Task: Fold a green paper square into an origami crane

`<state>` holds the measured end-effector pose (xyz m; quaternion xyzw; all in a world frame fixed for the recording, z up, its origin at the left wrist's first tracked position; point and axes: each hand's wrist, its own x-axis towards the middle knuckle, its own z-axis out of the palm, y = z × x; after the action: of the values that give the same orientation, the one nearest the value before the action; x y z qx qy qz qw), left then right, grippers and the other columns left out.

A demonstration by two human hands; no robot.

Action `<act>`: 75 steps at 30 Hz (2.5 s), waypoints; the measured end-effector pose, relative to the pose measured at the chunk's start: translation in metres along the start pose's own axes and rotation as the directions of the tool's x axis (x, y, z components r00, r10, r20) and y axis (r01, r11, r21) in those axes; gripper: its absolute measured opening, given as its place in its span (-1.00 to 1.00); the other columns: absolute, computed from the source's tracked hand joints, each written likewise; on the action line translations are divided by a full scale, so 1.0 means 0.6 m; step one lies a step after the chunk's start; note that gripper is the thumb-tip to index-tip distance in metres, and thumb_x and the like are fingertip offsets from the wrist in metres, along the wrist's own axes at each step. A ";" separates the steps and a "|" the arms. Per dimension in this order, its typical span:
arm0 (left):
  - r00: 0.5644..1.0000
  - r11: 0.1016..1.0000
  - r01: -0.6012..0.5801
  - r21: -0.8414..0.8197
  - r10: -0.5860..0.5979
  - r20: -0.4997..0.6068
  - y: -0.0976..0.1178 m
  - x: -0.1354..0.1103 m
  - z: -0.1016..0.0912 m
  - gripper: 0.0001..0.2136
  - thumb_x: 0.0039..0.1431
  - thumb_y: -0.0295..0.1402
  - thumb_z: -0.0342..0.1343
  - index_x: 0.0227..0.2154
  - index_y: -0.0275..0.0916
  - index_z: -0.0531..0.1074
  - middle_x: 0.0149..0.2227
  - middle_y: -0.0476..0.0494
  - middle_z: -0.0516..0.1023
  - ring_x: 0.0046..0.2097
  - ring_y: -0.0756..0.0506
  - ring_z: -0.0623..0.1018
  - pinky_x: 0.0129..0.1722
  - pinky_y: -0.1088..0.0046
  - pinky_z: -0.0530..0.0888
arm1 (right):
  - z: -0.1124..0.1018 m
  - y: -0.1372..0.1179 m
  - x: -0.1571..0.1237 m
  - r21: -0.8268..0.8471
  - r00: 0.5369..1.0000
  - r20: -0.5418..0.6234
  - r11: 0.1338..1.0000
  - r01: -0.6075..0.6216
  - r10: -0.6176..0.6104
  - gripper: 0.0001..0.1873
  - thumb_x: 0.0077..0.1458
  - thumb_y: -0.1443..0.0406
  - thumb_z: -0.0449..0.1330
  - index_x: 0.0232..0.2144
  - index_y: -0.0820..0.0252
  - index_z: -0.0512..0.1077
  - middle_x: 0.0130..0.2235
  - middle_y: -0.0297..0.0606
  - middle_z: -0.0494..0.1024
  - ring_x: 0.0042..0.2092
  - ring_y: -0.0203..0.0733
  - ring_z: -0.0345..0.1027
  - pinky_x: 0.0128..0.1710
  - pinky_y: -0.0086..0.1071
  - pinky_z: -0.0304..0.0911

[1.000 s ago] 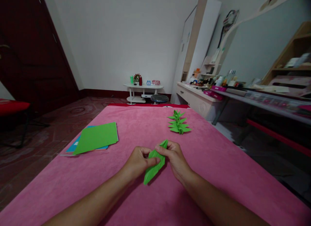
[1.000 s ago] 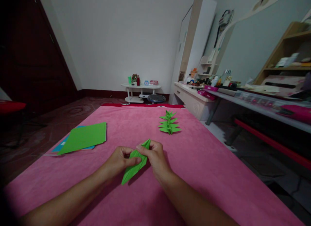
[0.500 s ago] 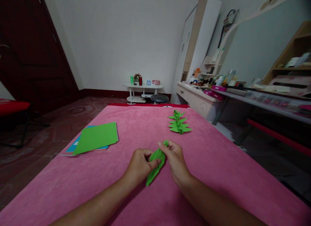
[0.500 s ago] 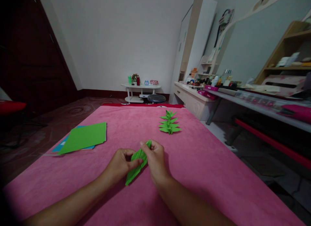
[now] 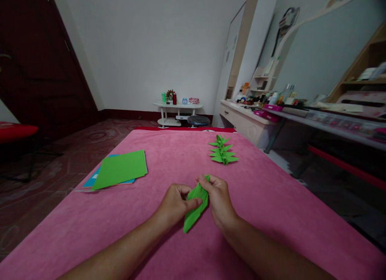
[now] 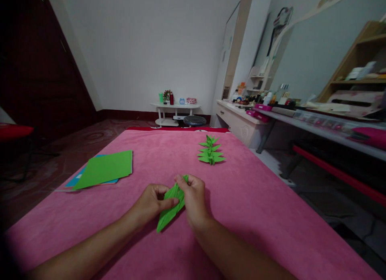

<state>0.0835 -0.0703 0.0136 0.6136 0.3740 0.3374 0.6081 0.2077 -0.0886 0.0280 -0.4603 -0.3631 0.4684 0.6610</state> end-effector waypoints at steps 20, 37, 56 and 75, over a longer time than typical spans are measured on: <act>0.999 0.999 -0.036 0.035 0.036 0.006 0.026 0.014 -0.039 -0.68 -0.23 -0.25 0.31 -0.42 -0.37 0.46 -0.53 -0.05 0.48 -0.57 0.04 0.39 -0.58 0.56 0.27 | -0.019 -0.033 0.027 -0.115 0.983 0.181 0.993 -0.005 0.026 -0.56 -0.09 -0.01 0.24 -0.62 0.28 0.46 -0.60 -0.31 0.46 -0.56 -0.32 0.25 -0.49 -0.44 0.15; 0.875 0.325 -0.445 0.835 0.357 0.327 0.017 -0.012 -0.085 -0.70 0.08 -0.44 0.07 -0.09 -0.17 0.42 -0.33 -0.11 0.55 -0.29 -0.07 0.51 -0.32 0.48 0.35 | -0.071 -0.029 0.064 -0.603 0.639 0.767 0.276 0.749 -0.059 -0.60 -0.30 0.64 0.02 -0.49 0.17 0.48 -0.34 -0.29 0.51 -0.22 -0.20 0.33 -0.18 -0.35 0.14; 0.802 0.282 -0.512 0.812 0.496 0.334 -0.004 -0.027 -0.097 -0.84 0.16 -0.41 0.02 -0.35 -0.22 0.52 -0.34 -0.15 0.48 -0.25 -0.07 0.43 -0.26 0.40 0.35 | -0.029 -0.002 0.019 -0.622 0.660 0.749 0.283 0.730 -0.056 -0.81 0.02 0.49 0.14 -0.41 0.13 0.49 -0.39 -0.30 0.43 -0.29 -0.24 0.29 -0.31 -0.42 0.14; 0.940 0.689 -0.285 0.666 0.336 0.055 -0.020 0.007 -0.096 -0.88 0.04 -0.44 0.08 -0.50 -0.28 0.50 -0.44 -0.09 0.46 -0.36 -0.02 0.42 -0.34 0.48 0.31 | -0.023 0.030 0.038 -0.751 0.875 0.478 0.484 0.450 -0.071 -0.88 -0.11 0.39 0.18 -0.62 0.20 0.47 -0.55 -0.33 0.42 -0.50 -0.30 0.23 -0.52 -0.44 0.01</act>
<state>0.0352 -0.0384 0.0031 0.8313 0.3816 0.3012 0.2695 0.2219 -0.0682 0.0075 -0.5578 -0.7319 0.2048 0.3335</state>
